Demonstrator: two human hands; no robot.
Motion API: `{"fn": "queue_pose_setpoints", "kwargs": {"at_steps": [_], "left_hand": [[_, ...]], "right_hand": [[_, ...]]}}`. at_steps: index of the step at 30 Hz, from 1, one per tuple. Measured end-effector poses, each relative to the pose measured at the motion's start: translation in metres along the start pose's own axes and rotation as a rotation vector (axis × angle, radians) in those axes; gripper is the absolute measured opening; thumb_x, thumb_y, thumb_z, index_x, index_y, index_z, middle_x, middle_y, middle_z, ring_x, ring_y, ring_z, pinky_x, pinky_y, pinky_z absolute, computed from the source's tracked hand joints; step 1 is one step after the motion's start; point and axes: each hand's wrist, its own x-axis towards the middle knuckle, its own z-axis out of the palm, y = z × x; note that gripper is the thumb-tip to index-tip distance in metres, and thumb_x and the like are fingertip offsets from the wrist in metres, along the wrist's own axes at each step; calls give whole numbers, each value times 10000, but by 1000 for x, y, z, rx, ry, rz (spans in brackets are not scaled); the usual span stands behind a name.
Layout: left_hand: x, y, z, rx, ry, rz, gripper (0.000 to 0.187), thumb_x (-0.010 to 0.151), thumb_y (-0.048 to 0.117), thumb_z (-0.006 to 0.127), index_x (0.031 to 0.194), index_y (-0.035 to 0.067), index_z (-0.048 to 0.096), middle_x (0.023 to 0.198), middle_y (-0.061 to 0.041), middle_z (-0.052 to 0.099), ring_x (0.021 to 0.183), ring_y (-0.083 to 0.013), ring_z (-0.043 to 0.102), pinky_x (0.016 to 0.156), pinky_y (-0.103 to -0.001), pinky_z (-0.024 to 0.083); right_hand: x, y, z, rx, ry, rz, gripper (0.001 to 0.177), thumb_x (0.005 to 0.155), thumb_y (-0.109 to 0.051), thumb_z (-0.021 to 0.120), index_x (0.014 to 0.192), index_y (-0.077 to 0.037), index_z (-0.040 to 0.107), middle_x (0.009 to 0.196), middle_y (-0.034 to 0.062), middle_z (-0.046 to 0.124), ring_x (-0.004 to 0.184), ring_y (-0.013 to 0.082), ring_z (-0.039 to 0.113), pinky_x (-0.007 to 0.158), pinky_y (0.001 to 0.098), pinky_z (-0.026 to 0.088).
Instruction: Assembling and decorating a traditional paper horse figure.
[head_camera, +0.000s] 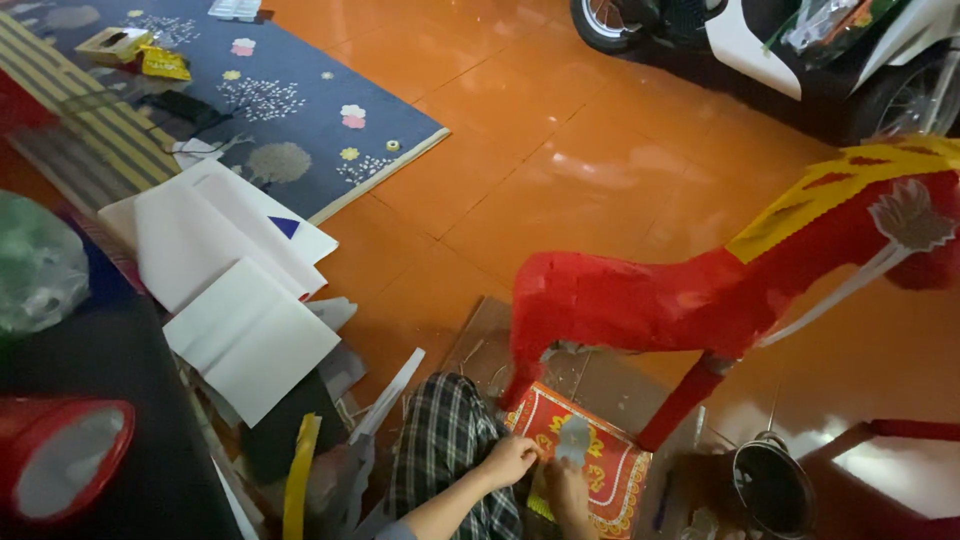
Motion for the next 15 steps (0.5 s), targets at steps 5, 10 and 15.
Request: {"fn": "queue_pose_setpoints", "kwargs": {"at_steps": [5, 10, 15], "left_hand": [[-11, 32, -22, -372, -266, -348, 183, 1005, 198, 567, 997, 64, 692, 921, -35, 697, 842, -121, 686, 724, -265, 562], [-6, 22, -20, -548, -338, -458, 207, 1017, 330, 540, 994, 126, 512, 957, 20, 481, 819, -103, 491, 720, -259, 406], [1, 39, -32, -995, -254, -722, 637, 881, 809, 334, 908, 223, 583, 702, 3, 562, 608, -128, 591, 572, -278, 501]], "right_hand": [[16, -14, -87, 17, 324, 84, 140, 759, -3, 564, 767, -122, 490, 681, 69, 570, 588, 252, 511, 482, 417, 380], [14, -16, -160, 260, 289, -5, 115, 905, -142, 497, 806, -116, 551, 768, 73, 618, 755, 256, 573, 696, 377, 402], [-28, -36, -226, 180, 192, -147, 122, 871, -95, 577, 972, -137, 631, 933, 3, 678, 860, 215, 625, 708, 317, 480]]}}
